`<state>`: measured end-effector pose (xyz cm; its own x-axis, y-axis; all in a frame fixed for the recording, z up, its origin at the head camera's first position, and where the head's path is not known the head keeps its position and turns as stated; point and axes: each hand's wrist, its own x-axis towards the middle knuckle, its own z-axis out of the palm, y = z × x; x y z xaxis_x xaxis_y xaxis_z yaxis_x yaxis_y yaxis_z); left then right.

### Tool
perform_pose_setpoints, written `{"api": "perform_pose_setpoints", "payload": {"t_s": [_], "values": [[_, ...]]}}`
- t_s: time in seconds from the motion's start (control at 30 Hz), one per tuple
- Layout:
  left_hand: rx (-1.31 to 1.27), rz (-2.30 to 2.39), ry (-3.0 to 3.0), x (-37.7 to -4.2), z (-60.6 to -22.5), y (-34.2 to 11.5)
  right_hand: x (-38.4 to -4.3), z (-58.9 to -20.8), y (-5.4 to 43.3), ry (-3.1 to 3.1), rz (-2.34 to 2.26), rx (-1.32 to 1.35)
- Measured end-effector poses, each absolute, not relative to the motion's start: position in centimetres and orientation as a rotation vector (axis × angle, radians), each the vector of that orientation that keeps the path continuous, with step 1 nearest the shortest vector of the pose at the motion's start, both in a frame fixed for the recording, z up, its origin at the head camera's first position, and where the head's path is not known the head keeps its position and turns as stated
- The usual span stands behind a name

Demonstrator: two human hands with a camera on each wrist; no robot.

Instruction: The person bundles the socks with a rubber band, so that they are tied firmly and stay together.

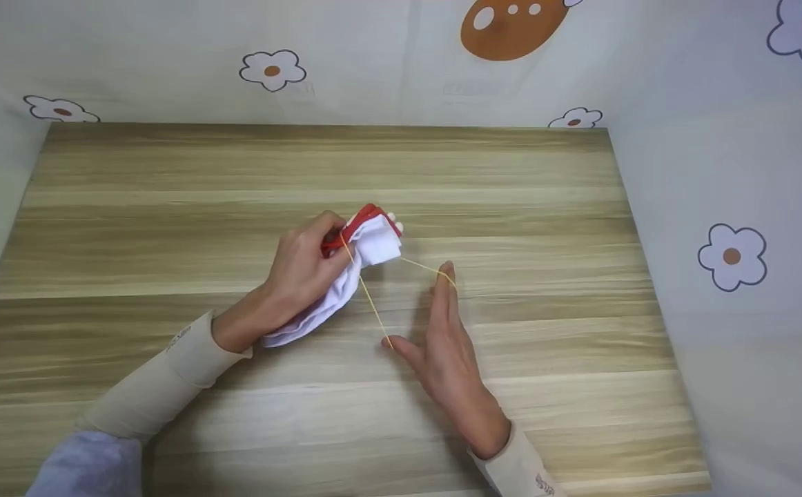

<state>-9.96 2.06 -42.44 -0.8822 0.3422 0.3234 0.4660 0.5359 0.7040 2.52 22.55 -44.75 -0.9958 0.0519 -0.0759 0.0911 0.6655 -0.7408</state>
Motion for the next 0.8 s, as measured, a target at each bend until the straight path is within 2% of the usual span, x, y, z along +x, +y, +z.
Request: {"api": "perform_pose_setpoints", "payload": {"t_s": [0.3, 0.63, 0.8], "values": [[-0.702, -1.276, -2.693, -10.1, -42.4, 2.2, 2.1, -45.5, 22.6, 3.220, -1.046, -0.181], [-0.727, -1.262, -2.801, -10.0, -42.3, 2.3, 2.0, -46.3, 23.5, 3.405, -0.744, -0.847], [-0.763, -1.262, -2.827, -9.9, -42.5, 2.5, 2.0, -46.1, 23.8, 3.374, -0.731, -0.940]]}}
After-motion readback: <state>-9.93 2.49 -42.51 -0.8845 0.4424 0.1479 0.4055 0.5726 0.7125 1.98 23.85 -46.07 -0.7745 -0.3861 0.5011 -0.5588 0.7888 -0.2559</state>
